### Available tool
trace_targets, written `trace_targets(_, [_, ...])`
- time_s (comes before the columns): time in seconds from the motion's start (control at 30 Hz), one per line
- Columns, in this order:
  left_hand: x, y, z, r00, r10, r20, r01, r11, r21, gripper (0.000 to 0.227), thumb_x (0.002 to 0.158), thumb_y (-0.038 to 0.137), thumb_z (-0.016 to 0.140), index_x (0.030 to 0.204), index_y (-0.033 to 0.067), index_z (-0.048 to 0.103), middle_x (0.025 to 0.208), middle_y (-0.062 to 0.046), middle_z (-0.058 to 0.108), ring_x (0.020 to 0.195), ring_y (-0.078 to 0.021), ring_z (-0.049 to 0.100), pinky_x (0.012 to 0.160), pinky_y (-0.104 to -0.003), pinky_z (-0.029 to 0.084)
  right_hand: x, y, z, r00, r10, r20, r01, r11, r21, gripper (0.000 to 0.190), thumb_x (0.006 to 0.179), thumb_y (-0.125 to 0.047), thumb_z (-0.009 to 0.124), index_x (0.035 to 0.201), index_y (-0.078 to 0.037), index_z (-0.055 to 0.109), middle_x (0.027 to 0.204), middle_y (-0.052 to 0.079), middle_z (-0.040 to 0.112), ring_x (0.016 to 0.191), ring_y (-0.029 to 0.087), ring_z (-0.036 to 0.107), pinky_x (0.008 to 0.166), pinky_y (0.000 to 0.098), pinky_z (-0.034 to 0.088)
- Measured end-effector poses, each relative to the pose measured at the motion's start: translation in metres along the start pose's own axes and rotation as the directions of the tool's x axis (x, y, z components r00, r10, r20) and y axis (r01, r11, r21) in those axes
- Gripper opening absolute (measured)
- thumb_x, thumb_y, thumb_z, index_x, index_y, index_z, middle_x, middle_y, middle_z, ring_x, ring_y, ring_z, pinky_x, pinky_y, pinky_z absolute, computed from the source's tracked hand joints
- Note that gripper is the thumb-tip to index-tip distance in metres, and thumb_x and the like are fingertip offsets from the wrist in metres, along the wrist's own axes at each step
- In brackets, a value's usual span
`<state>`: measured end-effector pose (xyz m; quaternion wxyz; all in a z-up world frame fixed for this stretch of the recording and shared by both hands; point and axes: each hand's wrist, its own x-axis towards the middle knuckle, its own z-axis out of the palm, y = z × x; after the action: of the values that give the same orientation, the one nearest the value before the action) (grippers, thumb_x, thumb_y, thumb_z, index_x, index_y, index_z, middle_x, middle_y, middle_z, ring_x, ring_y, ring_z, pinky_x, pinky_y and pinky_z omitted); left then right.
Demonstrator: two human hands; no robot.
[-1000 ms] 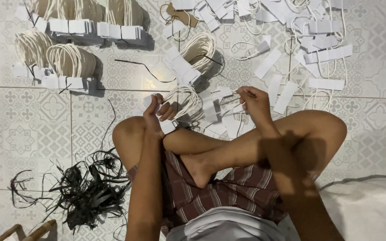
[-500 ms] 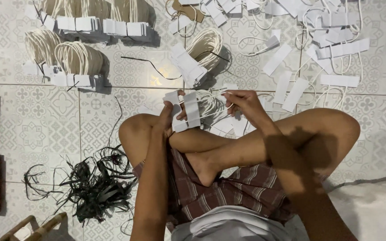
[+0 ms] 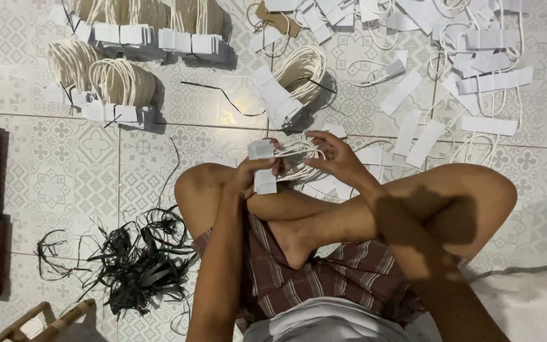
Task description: A person sitting on the floor threads white strings through paper tags and organizes them into bundles.
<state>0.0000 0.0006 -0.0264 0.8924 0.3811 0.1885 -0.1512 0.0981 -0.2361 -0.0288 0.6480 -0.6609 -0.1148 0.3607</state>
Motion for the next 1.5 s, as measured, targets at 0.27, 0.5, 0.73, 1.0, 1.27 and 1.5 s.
trace_targets(0.27, [-0.014, -0.012, 0.063, 0.97, 0.056, 0.238, -0.134, 0.936, 0.326, 0.04, 0.08, 0.014, 0.088, 0.107, 0.0052, 0.059, 0.08, -0.007, 0.066, 0.073, -0.0159, 0.066, 0.071, -0.03, 0.058, 0.014, 0.022, -0.01, 0.967, -0.255, -0.028, 0.242, 0.944, -0.224, 0.032, 0.086, -0.008, 0.084, 0.116, -0.01, 0.073, 0.106, 0.011, 0.066, 0.101, 0.025, 0.065, 0.093, 0.0392, 0.053])
trace_targets(0.5, [-0.014, -0.056, 0.127, 0.857, 0.21, 0.471, -0.452, 0.746, 0.489, 0.03, 0.086, 0.018, 0.085, 0.101, 0.0078, 0.061, 0.078, -0.005, 0.067, 0.067, -0.0086, 0.055, 0.058, -0.027, 0.043, 0.013, 0.034, -0.024, 0.946, -0.081, -0.314, 0.099, 0.994, 0.04, 0.041, 0.1, -0.018, 0.076, 0.063, -0.008, 0.06, 0.072, 0.012, 0.072, 0.063, 0.017, 0.069, 0.058, 0.0258, 0.052])
trace_targets(0.73, [-0.006, -0.056, 0.129, 0.917, 0.192, 0.35, -0.378, 0.698, 0.608, 0.042, 0.075, 0.022, 0.092, 0.095, 0.0072, 0.058, 0.063, -0.005, 0.057, 0.058, -0.0111, 0.05, 0.055, -0.027, 0.037, 0.016, 0.023, -0.022, 0.877, -0.188, -0.442, 0.179, 0.982, -0.063, 0.049, 0.094, -0.012, 0.08, 0.052, -0.007, 0.055, 0.056, 0.012, 0.067, 0.05, 0.015, 0.063, 0.049, 0.0229, 0.044])
trace_targets(1.0, [-0.006, -0.062, 0.157, 0.939, 0.281, 0.197, -0.341, 0.702, 0.625, 0.034, 0.085, 0.026, 0.085, 0.094, 0.0082, 0.057, 0.057, -0.004, 0.051, 0.053, -0.0091, 0.047, 0.053, -0.024, 0.036, 0.006, 0.003, -0.022, 0.884, -0.225, -0.41, 0.15, 0.967, -0.208, 0.062, 0.096, -0.01, 0.079, 0.045, -0.01, 0.044, 0.053, 0.009, 0.065, 0.049, 0.012, 0.06, 0.048, 0.0232, 0.04])
trace_targets(1.27, [0.002, -0.073, 0.118, 0.935, 0.348, 0.067, -0.317, 0.737, 0.596, 0.021, 0.098, 0.019, 0.07, 0.083, 0.0099, 0.059, 0.054, -0.002, 0.051, 0.054, -0.0077, 0.044, 0.055, -0.023, 0.037, 0.017, 0.007, -0.025, 0.851, -0.38, -0.362, 0.189, 0.865, -0.464, 0.06, 0.092, -0.006, 0.083, 0.046, -0.009, 0.043, 0.048, 0.015, 0.058, 0.046, 0.017, 0.056, 0.046, 0.0277, 0.036])
trace_targets(1.5, [-0.005, -0.057, 0.161, 0.929, 0.356, 0.096, -0.345, 0.745, 0.572, 0.03, 0.097, 0.018, 0.072, 0.075, 0.0111, 0.053, 0.052, -0.006, 0.052, 0.055, -0.0069, 0.045, 0.057, -0.024, 0.038, 0.016, 0.02, -0.026, 0.852, -0.356, -0.383, 0.19, 0.893, -0.408, 0.062, 0.096, -0.012, 0.08, 0.044, -0.01, 0.046, 0.051, 0.009, 0.063, 0.047, 0.018, 0.06, 0.048, 0.0277, 0.04])
